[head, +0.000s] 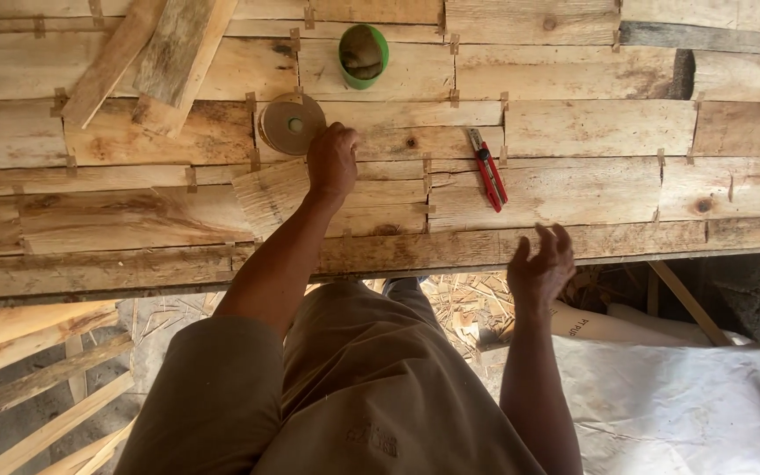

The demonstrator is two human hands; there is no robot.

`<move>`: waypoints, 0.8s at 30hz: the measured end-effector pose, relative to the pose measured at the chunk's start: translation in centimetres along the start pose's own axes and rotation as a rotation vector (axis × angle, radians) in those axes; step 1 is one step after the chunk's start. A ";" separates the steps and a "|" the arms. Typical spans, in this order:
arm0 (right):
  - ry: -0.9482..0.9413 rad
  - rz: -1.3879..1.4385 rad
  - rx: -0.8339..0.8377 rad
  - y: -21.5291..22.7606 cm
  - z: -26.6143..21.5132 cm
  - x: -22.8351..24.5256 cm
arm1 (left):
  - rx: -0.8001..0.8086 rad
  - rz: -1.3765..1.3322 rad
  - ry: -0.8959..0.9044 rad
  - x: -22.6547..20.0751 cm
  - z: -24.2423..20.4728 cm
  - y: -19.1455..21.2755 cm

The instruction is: The recorder uses a craft knife to trim and clean pieces of bamboo on a bamboo surface.

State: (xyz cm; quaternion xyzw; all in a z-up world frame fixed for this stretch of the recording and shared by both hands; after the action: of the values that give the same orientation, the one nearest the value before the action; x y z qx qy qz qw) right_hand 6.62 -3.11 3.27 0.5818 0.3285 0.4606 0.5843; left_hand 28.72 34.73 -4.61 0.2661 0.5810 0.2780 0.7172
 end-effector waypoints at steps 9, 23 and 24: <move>0.052 1.230 0.318 -8.2 5.1 15.2 | -0.044 -0.429 -0.068 -6.1 -2.0 2.9; -0.187 1.363 0.504 -9.7 10.2 26.0 | -0.129 -0.511 -0.115 -9.9 0.7 9.2; -0.225 1.412 0.527 -10.3 10.4 26.2 | -0.137 -0.520 -0.107 -9.8 1.0 9.4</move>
State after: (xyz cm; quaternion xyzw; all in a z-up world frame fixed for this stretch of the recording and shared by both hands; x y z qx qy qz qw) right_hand 27.26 18.15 -1.76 0.8174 -0.0840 0.5695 0.0229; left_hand 27.22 34.33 8.97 0.0731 0.5710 0.1089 0.8104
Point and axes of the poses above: each hand's wrist, its own z-axis towards the middle knuckle, its own y-axis out of the back of the hand, x = y × z, the point moved 10 cm from there along z, towards the middle knuckle, and after that the axes turned 8 degrees about y, right-handed, at the moved point
